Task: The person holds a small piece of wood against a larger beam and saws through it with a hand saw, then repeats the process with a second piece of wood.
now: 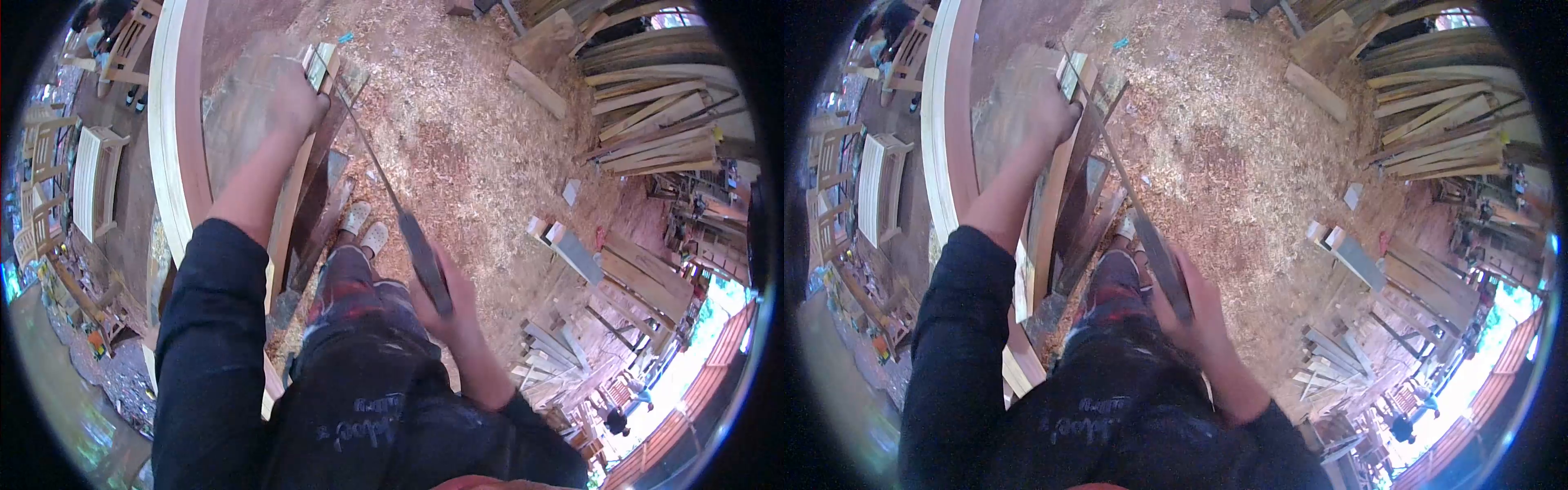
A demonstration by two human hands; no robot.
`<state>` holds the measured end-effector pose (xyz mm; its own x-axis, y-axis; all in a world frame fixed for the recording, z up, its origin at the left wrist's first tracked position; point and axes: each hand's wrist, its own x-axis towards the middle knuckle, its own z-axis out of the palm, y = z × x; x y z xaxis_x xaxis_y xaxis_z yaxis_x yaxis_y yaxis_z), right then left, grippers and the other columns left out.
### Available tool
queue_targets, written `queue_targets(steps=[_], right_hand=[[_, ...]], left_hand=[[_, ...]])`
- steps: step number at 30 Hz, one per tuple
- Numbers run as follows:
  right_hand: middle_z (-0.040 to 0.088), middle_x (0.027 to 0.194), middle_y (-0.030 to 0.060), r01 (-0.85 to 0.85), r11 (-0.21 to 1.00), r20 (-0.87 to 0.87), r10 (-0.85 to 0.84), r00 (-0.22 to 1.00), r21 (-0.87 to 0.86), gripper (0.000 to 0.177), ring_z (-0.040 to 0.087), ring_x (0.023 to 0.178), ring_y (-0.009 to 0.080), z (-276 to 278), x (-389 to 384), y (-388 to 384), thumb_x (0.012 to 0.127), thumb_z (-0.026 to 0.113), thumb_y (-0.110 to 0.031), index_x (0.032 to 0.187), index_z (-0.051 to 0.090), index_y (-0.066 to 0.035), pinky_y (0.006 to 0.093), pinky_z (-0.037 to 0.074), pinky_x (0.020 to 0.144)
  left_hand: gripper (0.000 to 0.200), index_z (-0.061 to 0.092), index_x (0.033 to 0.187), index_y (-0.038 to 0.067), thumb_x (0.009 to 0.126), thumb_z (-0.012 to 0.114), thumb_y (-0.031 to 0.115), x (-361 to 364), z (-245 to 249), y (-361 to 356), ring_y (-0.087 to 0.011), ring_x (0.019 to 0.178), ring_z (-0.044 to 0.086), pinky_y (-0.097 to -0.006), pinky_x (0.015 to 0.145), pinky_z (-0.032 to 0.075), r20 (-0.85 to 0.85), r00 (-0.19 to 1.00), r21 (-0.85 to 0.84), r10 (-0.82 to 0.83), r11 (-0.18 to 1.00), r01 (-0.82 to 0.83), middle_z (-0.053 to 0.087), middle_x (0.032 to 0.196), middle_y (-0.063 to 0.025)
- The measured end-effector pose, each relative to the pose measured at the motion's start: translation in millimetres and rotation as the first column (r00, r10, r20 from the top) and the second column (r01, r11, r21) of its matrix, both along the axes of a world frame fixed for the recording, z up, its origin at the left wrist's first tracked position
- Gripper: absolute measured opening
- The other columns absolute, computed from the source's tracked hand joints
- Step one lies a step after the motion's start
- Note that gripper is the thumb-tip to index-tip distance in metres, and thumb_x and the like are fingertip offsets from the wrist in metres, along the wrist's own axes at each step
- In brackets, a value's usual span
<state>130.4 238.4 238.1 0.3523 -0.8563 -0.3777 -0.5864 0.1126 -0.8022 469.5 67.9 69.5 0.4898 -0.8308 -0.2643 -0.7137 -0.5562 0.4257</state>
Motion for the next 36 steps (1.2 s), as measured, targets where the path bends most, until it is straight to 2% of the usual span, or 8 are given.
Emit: queue_targets(steps=[4,7,12,18,24,27,32,36], right_hand=[[0.073,0.106,0.0264,-0.041,0.974,0.147,0.075,0.986,-0.222,0.045,0.074,0.101,0.0428,-110.1,130.6,-151.5,0.092,0.068,-0.02,0.134,0.065,-0.007,0.048,0.056,0.087],[0.074,0.11,0.0263,-0.141,0.989,-0.031,0.14,0.99,-0.034,0.05,0.073,0.102,0.0441,-56.0,190.0,-202.6,0.088,0.07,-0.021,0.134,0.063,-0.004,0.0483,0.057,0.09],[0.074,0.118,0.0271,0.029,0.992,0.17,-0.009,0.985,-0.121,0.063,0.074,0.108,0.0455,-48.6,91.3,-88.8,0.087,0.072,-0.015,0.146,0.056,-0.004,0.0478,0.057,0.094],[0.073,0.122,0.0288,-0.007,1.0,-0.081,0.01,0.997,0.027,0.065,0.076,0.111,0.0428,10.2,-32.0,27.4,0.092,0.07,-0.011,0.153,0.05,-0.007,0.048,0.06,0.09],[0.073,0.108,0.0283,0.001,0.978,0.193,0.04,0.98,-0.207,0.057,0.073,0.102,0.0485,-120.0,115.1,-132.5,0.086,0.07,-0.011,0.142,0.059,-0.004,0.0506,0.058,0.087],[0.074,0.105,0.0267,-0.107,0.987,0.036,0.112,0.993,-0.122,0.054,0.073,0.1,0.0431,-88.9,183.5,-196.3,0.085,0.067,-0.018,0.138,0.065,-0.007,0.0463,0.057,0.09],[0.073,0.111,0.0268,0.005,0.995,0.181,0.014,0.983,-0.104,0.066,0.074,0.101,0.0419,-61.9,97.3,-100.0,0.085,0.07,-0.015,0.149,0.056,-0.005,0.0462,0.057,0.089],[0.075,0.119,0.0255,-0.037,0.999,-0.096,0.039,0.995,0.023,0.074,0.077,0.107,0.041,-4.3,-30.7,27.1,0.085,0.067,-0.008,0.155,0.047,-0.002,0.046,0.06,0.092]], left_hand=[[0.061,0.057,0.134,0.003,0.084,0.079,0.03,-1.5,-26.0,7.2,-0.0482,0.115,0.07,-0.0555,0.099,0.055,-0.059,0.998,-0.145,-0.005,0.989,-0.003,0.073,0.121,-0.0283],[0.062,0.058,0.134,0.003,0.084,0.079,0.033,3.0,-15.3,8.8,-0.0476,0.117,0.07,-0.0541,0.099,0.055,-0.109,0.994,-0.128,-0.003,0.992,-0.011,0.073,0.123,-0.0285],[0.059,0.06,0.133,0.003,0.083,0.079,0.029,-6.4,13.6,1.6,-0.0464,0.117,0.07,-0.054,0.101,0.055,0.001,0.999,0.02,0.034,0.999,-0.034,0.073,0.124,-0.0271],[0.057,0.06,0.132,0.003,0.083,0.079,0.025,-13.3,24.9,5.3,-0.0453,0.116,0.071,-0.0542,0.1,0.056,-0.003,0.999,0.072,0.054,0.996,-0.054,0.074,0.123,-0.0262],[0.06,0.06,0.134,0.004,0.084,0.078,0.03,-7.4,-3.3,1.4,-0.0456,0.115,0.071,-0.0549,0.097,0.057,-0.022,0.999,-0.033,0.031,0.999,-0.032,0.073,0.124,-0.0263],[0.06,0.059,0.135,0.004,0.084,0.077,0.031,-6.8,5.1,4.8,-0.0457,0.115,0.071,-0.0551,0.098,0.056,-0.028,0.999,0.007,0.045,0.999,-0.044,0.073,0.124,-0.0266],[0.058,0.058,0.134,0.004,0.085,0.077,0.029,-2.6,-1.6,0.9,-0.0455,0.113,0.072,-0.0551,0.098,0.056,0.074,0.997,-0.062,0.0,0.998,0.005,0.074,0.121,-0.0275],[0.054,0.059,0.132,0.003,0.086,0.075,0.027,-8.9,19.2,4.6,-0.0452,0.114,0.071,-0.0545,0.099,0.056,-0.03,0.998,0.053,0.047,0.998,-0.046,0.073,0.123,-0.0263]])
